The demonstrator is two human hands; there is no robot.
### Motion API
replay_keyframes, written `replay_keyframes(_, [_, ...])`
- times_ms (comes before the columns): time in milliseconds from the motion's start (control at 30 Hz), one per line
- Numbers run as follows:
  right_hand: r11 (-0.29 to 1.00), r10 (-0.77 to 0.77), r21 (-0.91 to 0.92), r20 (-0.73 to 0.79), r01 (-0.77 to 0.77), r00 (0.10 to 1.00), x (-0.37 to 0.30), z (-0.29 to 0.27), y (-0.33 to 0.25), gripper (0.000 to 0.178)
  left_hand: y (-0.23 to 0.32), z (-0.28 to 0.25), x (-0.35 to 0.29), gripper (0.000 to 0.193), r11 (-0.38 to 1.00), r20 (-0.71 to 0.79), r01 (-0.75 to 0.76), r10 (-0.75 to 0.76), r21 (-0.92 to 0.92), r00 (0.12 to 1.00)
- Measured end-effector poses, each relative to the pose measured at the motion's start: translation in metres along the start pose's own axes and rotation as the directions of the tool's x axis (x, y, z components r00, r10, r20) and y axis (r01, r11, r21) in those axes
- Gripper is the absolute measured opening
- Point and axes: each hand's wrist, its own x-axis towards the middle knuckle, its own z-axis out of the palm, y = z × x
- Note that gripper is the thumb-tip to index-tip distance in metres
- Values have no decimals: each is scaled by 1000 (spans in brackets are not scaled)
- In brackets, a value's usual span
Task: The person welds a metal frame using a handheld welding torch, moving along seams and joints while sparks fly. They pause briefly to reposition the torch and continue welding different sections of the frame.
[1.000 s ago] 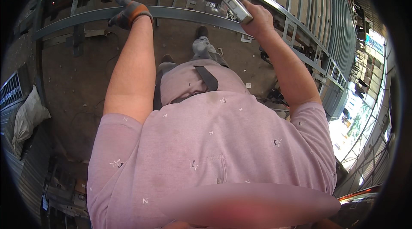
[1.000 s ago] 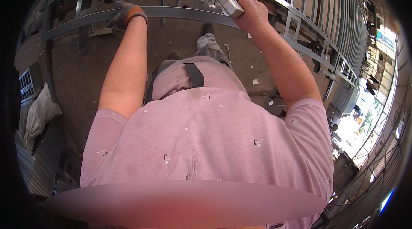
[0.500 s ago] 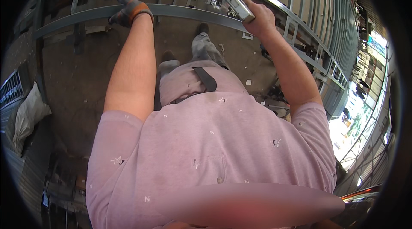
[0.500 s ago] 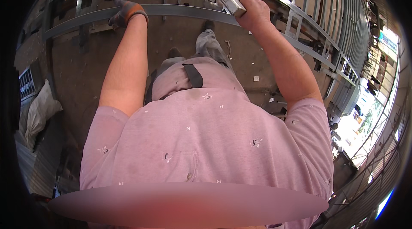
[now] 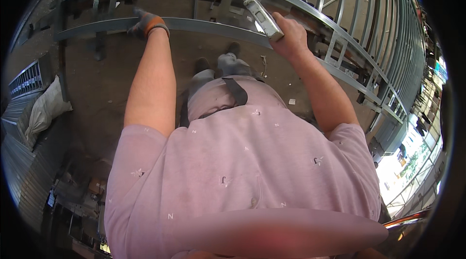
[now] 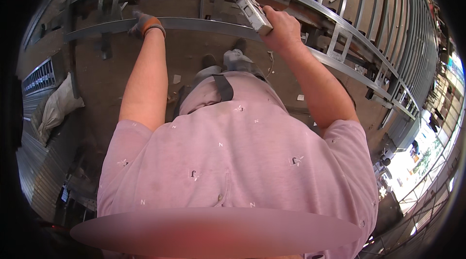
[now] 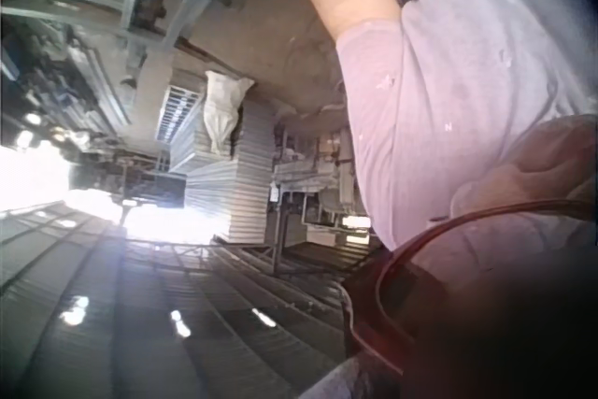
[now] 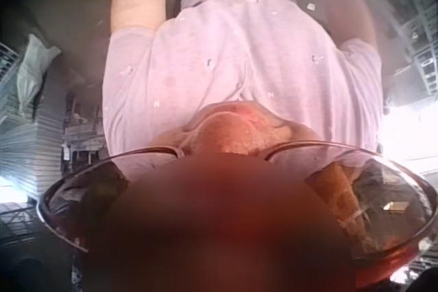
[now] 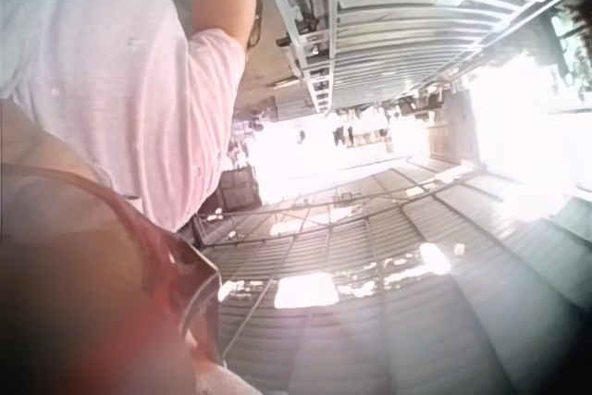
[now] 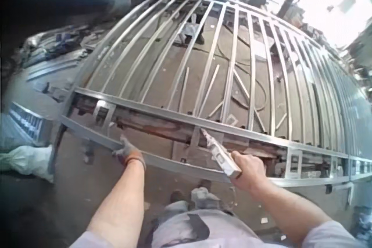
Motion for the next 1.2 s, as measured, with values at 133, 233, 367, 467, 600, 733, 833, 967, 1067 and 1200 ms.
replay_keyframes(133, [1000, 20, 15, 30, -20, 999, 3, -6, -4, 33, 2, -2, 2, 94, 999, -34, -7, 8, 47, 999])
replay_keyframes(233, [999, 18, 29, 35, -19, 999, 3, -8, -2, 31, 4, -2, -4, 95, 997, -62, -27, 32, 75, 998])
replay_keyframes(367, [1000, 7, 30, 26, -8, 1000, 5, -6, 0, 32, -5, 4, 11, 94, 997, -84, -51, 56, 64, 995])
replay_keyframes(467, [999, 8, 40, 1, -8, 1000, 0, -4, 1, 35, -3, 2, 8, 94, 997, -70, -43, 48, 65, 996])
replay_keyframes(600, [997, 39, 64, -71, -34, 997, -31, -8, 5, 43, -17, 17, 34, 96, 995, -116, -94, 96, 27, 989])
replay_keyframes(733, [974, 49, 228, -166, -10, 985, -89, -4, 11, 50, -44, 22, 72, 92, 918, 72, -312, 303, 245, 950])
replay_keyframes(833, [939, 157, 334, -202, -82, 967, -130, -20, -26, 48, -85, -18, 137, 67, 960, 650, -213, 279, -180, 707])
replay_keyframes(967, [888, 203, 460, -394, 1, 897, -167, -22, -85, 45, -132, -75, 70, 50, 871, 997, -486, 80, -71, -2])
replay_keyframes(1067, [879, 160, 476, -355, 31, 921, -180, -36, -129, 43, -96, -114, -67, 68, 664, 800, -642, -108, -384, -590])
replay_keyframes(1200, [891, 114, 434, -490, 129, 864, -182, -51, -170, 39, -56, -140, -170, 67, 792, 545, -473, -217, -387, -810])
